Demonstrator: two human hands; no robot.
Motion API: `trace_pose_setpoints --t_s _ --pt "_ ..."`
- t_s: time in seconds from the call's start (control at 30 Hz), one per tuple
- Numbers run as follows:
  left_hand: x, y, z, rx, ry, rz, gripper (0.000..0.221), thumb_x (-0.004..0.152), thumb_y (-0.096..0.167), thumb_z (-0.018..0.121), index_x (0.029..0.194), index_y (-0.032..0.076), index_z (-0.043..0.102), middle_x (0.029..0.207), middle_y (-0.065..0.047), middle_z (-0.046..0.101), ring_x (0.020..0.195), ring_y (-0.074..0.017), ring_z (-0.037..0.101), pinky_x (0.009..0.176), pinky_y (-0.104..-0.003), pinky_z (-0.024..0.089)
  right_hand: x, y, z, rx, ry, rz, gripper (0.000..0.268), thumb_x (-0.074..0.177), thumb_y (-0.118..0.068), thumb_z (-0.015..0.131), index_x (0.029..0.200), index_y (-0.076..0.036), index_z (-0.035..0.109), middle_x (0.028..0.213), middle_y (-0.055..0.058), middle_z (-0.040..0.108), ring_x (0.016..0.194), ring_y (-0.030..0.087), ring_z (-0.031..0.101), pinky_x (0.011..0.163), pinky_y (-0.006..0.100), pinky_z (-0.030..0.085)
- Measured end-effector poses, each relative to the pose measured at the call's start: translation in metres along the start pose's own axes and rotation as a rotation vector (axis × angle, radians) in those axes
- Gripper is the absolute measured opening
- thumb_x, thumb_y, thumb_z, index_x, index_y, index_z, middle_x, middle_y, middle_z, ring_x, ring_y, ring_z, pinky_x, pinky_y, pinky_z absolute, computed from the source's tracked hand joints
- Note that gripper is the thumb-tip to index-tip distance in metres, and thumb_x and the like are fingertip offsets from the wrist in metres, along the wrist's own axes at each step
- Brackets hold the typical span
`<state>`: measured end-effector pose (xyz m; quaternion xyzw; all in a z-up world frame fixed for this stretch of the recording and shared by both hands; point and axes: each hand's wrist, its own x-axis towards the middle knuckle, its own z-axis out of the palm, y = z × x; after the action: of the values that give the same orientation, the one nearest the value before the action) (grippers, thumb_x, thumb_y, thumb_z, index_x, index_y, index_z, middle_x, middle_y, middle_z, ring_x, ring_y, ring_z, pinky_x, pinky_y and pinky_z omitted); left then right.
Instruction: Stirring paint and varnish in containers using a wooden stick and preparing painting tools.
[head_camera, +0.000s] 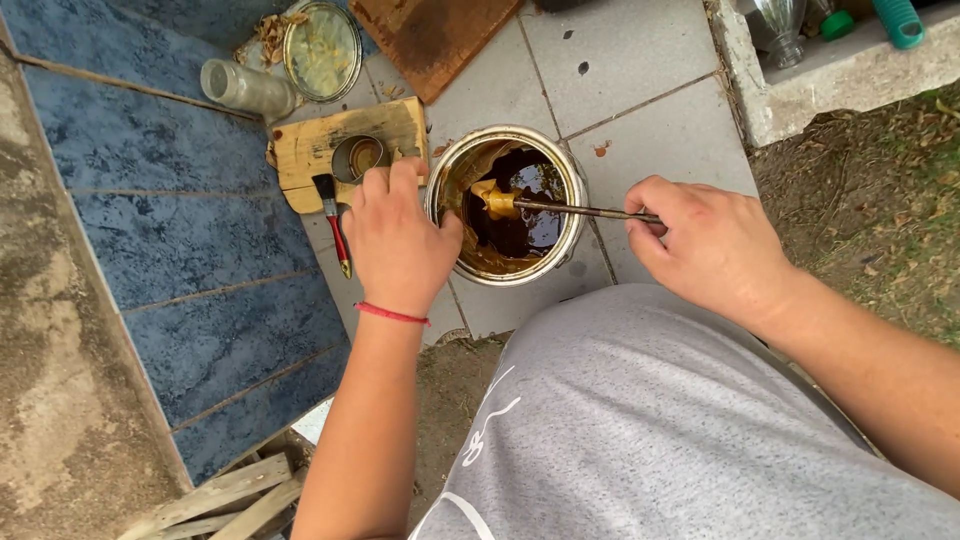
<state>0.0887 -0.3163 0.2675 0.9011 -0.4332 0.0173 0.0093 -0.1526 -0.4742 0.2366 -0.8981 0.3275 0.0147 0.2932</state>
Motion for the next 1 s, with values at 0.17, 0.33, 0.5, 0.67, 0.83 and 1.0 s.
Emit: trace_pose_setpoints --t_s 0.17,0.33,0.5,0.67,0.83,1.0 --pt "-0.003 -0.001 -0.001 -0.002 -0.024 -0.008 0.054 0.066 0.025 0.075 0.117 0.018 0.059 0.103 -0.009 0.056 0.096 -0.0347 0.055 0.076 -0.048 0.045 0.002 -0.001 -0.004 -0.013 -0.039 -0.005 0.018 0.093 -0.031 0.056 0.106 -0.021 0.062 0.088 0.000 0.073 0.074 0.030 0.070 0.065 0.052 0.056" --pt "-0.001 0.002 0.006 0.026 -0.015 -0.011 0.062 0.063 0.022 0.076 0.122 0.018 0.056 0.110 -0.009 0.055 0.101 -0.0338 0.054 0.077 -0.048 0.045 0.001 -0.001 -0.002 -0.022 -0.026 -0.005 0.019 0.091 -0.032 0.057 0.107 -0.022 0.063 0.090 0.003 0.074 0.077 0.033 0.070 0.068 0.052 0.054" --pt "0.004 0.004 0.012 0.064 -0.005 0.008 0.067 0.063 0.019 0.073 0.127 0.020 0.054 0.112 -0.007 0.054 0.105 -0.0330 0.054 0.080 -0.047 0.044 0.001 -0.001 -0.001 -0.032 -0.011 -0.003 0.020 0.091 -0.033 0.057 0.107 -0.022 0.063 0.091 0.002 0.074 0.079 0.033 0.070 0.068 0.053 0.054" --pt "0.008 0.005 0.016 0.142 0.045 0.034 0.066 0.061 0.014 0.072 0.124 0.021 0.053 0.114 -0.008 0.054 0.104 -0.0323 0.054 0.077 -0.045 0.045 0.002 0.000 0.000 -0.052 0.009 -0.030 0.018 0.092 -0.033 0.057 0.106 -0.023 0.063 0.091 0.002 0.073 0.076 0.033 0.070 0.066 0.053 0.055" --pt "0.008 0.005 0.015 0.158 0.072 0.045 0.068 0.059 0.015 0.073 0.124 0.021 0.054 0.114 -0.006 0.054 0.105 -0.0308 0.054 0.077 -0.044 0.045 0.003 0.001 0.000 -0.043 0.003 -0.027 0.018 0.092 -0.033 0.057 0.106 -0.023 0.062 0.094 0.002 0.073 0.077 0.033 0.070 0.066 0.053 0.054" --pt "0.008 0.006 0.012 0.131 0.072 0.046 0.067 0.059 0.018 0.075 0.123 0.021 0.054 0.116 -0.007 0.055 0.105 -0.0316 0.055 0.079 -0.044 0.045 0.003 0.002 0.001 -0.045 0.015 -0.027 0.017 0.092 -0.033 0.057 0.105 -0.023 0.062 0.092 0.002 0.073 0.078 0.034 0.070 0.066 0.054 0.054"
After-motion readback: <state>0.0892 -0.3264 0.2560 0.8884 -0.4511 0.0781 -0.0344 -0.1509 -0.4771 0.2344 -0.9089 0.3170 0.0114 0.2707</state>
